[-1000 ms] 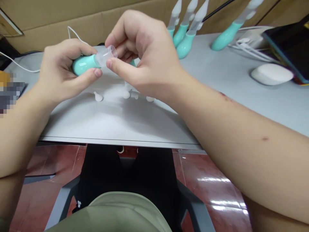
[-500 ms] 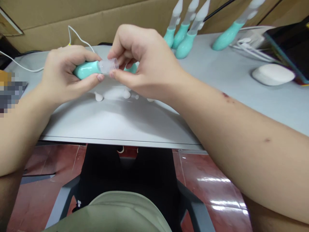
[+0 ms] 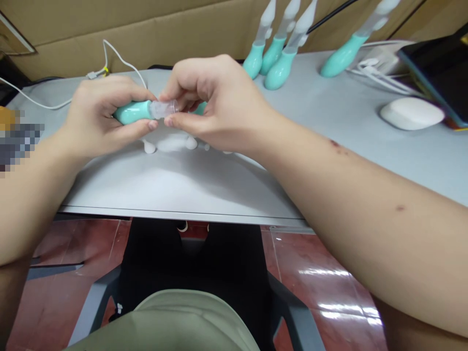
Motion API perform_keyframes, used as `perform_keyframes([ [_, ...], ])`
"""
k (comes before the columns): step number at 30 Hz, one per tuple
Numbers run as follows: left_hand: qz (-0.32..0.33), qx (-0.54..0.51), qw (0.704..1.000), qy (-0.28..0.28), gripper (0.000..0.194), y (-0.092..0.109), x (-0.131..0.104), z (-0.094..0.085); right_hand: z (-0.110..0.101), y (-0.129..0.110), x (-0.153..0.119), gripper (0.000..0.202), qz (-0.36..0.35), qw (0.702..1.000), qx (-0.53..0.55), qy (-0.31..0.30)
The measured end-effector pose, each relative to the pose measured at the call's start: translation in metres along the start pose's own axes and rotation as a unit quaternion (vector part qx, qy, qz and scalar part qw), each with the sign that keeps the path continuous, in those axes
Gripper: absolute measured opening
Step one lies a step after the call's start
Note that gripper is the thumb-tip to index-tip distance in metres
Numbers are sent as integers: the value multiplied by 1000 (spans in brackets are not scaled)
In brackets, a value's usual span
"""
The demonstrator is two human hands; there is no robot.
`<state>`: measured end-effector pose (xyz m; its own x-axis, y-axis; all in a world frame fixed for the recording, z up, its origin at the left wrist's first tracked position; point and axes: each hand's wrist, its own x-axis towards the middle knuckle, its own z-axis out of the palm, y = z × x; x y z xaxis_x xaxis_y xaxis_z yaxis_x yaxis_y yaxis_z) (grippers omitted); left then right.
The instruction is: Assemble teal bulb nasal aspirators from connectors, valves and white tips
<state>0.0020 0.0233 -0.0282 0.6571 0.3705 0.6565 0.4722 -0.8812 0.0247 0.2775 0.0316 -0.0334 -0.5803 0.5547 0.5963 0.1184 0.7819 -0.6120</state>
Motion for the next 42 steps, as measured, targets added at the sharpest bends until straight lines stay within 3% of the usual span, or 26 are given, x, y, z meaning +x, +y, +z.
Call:
perform_keyframes([
  [7,28,-7,999,30,33,1,0,0,0,-2,2,17,-17,1000,23,6],
  [12,-7,-5,1000,13,40,2,-1,2,1,-2,4,15,-5,999,32,6],
  [16,24,4,999,34,42,1,0,3,0,-4,4,13,-2,999,43,4],
  [21,38,24,999,23,44,-3,1,4,-1,-7,2,12,-1,1000,0,11],
  [27,70,30,997,23,33,-5,2,1,-1,-7,0,11,-5,1000,-7,5],
  [30,73,46,996,16,40,-4,2,0,0,-7,0,10,-3,1000,-3,5],
  [36,-21,57,998,2,49,5,1,2,-1,-9,-1,12,7,999,-35,0],
  [42,19,39,999,14,39,7,3,0,-3,-8,-3,11,19,998,-50,-12],
])
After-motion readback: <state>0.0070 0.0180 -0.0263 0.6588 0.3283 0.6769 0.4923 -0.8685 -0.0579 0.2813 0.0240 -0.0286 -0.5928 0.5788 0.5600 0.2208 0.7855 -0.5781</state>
